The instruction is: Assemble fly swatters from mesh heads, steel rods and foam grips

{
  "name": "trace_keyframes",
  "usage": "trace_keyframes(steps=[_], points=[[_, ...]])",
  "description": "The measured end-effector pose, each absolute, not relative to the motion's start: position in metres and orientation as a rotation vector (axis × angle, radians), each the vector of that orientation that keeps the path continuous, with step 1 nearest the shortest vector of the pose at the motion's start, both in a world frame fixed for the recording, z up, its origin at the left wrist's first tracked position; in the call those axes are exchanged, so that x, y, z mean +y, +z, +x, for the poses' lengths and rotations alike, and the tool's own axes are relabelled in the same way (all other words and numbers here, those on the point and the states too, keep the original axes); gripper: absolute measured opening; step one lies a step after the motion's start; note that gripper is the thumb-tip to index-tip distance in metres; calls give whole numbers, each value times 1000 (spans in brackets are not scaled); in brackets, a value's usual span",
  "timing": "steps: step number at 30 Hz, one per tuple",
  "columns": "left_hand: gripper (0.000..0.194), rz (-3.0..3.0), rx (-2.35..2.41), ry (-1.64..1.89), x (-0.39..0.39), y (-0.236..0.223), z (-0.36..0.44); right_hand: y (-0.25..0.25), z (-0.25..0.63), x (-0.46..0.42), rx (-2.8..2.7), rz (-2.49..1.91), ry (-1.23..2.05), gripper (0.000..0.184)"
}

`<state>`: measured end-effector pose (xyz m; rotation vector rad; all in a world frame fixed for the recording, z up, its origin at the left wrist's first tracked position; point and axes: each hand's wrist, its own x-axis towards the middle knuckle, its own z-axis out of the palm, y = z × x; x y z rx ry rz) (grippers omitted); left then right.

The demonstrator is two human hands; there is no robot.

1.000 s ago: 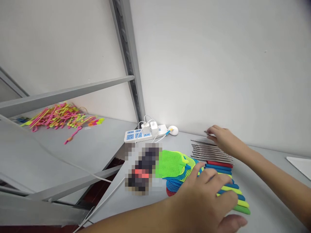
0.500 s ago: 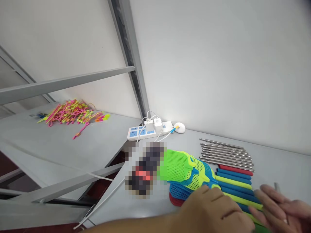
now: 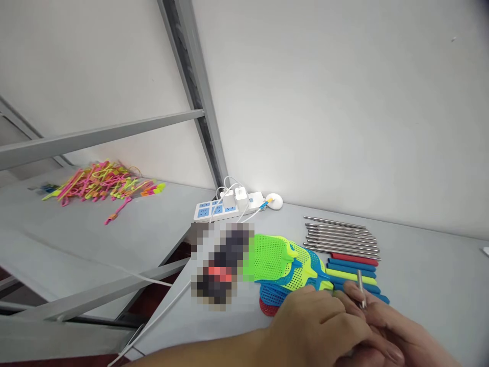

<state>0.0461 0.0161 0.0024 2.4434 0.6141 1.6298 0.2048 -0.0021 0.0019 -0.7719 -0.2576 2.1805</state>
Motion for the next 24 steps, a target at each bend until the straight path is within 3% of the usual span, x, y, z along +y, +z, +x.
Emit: trace_keyframes(steps=[2, 7, 16, 24], points=[[8, 2377, 563, 1602, 16, 6, 43, 8, 197, -2, -307, -772, 2117, 13], [19, 2359, 480, 1373, 15, 16, 35, 22, 189, -4, -366, -652, 2024, 12], [29, 2626, 390, 1262, 12, 17, 22, 42, 214, 4, -451, -512, 1874, 18], [15, 2843, 408, 908, 14, 13, 32, 63, 243, 13, -557, -380, 1712, 21]])
